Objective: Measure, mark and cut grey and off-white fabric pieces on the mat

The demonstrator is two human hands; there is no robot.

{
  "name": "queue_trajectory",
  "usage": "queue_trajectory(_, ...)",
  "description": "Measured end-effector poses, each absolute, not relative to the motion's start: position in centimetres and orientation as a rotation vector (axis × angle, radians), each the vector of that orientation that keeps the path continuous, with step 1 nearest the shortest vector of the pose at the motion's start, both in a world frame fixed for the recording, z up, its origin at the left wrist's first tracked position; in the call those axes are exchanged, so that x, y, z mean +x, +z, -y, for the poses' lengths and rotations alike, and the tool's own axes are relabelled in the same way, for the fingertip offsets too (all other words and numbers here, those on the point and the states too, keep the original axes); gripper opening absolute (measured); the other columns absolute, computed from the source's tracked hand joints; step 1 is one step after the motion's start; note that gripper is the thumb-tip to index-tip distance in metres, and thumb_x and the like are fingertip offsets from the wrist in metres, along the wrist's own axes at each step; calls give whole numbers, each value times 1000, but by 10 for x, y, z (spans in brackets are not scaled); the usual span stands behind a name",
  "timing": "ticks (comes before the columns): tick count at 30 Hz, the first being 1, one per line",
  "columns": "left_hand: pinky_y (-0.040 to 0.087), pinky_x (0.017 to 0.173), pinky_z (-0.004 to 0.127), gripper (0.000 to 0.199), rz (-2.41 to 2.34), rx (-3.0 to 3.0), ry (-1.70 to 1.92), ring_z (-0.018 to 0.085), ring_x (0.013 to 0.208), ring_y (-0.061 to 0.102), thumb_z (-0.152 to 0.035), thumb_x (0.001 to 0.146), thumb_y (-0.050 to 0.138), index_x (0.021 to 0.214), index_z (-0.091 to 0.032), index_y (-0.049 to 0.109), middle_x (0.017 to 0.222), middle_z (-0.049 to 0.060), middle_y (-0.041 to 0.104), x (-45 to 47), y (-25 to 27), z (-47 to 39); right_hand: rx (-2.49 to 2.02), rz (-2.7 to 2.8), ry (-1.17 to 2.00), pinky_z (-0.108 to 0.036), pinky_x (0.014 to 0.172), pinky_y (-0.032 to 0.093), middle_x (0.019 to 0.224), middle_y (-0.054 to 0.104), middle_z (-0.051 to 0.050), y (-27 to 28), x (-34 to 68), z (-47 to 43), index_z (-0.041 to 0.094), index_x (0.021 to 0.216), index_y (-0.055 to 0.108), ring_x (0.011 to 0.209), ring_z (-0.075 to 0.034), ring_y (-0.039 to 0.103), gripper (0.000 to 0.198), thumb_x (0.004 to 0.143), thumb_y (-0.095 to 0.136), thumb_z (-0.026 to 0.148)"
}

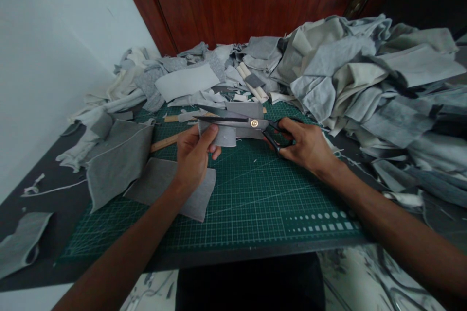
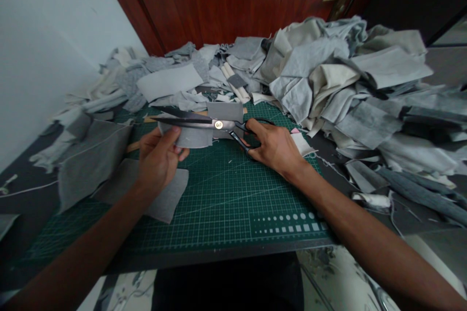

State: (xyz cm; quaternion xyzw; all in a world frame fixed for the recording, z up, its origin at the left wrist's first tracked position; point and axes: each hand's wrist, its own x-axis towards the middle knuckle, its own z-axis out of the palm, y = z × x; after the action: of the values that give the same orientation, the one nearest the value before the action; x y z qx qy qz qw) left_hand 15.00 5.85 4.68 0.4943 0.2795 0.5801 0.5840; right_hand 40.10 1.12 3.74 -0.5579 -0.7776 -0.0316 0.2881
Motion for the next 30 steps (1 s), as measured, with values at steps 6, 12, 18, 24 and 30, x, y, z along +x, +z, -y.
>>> queue_trajectory(6, 37, 38, 15, 35, -683, 1197, 1350, 5, 44, 39, -37, 75, 85, 63, -19, 58, 54, -7, 46, 149, 48, -60, -1534, 2103, -96, -30, 59, 38, 90, 73, -7, 35, 395, -11, 21, 100, 57, 70, -22, 64, 26, 80, 68, 33)
queue_trajectory(12, 39, 39, 16, 37, -735, 1249, 1349, 6, 44, 41, -36, 79, 81, 59, -19, 55, 52, -7, 43, 147, 41, -62, -1531, 2120, -170, -31, 60, 39, 89, 72, -7, 32, 393, -12, 20, 101, 56, 70, -23, 65, 28, 80, 69, 33)
queue_trajectory(18, 38, 37, 17, 33, -772, 1376, 1318, 6, 43, 40, -35, 83, 78, 62, -19, 58, 52, -6, 44, 147, 35, -62, -1528, 2117, -208, -30, 57, 34, 84, 71, -5, 30, 393, -12, 21, 98, 56, 67, -22, 63, 24, 79, 68, 31)
queue_trajectory(24, 39, 36, 17, 33, -777, 1469, 1325, 6, 40, 42, -37, 85, 75, 62, -19, 59, 50, -6, 43, 146, 43, -60, -1526, 2096, -222, -29, 58, 36, 83, 72, -5, 27, 394, -13, 22, 95, 56, 70, -23, 64, 20, 80, 67, 31)
queue_trajectory(30, 39, 36, 17, 36, -757, 1494, 1325, 7, 40, 43, -37, 87, 73, 60, -19, 57, 49, -6, 42, 146, 45, -58, -1508, 2071, -257, -30, 59, 39, 84, 73, -6, 26, 393, -13, 22, 98, 57, 72, -24, 67, 22, 83, 67, 36)
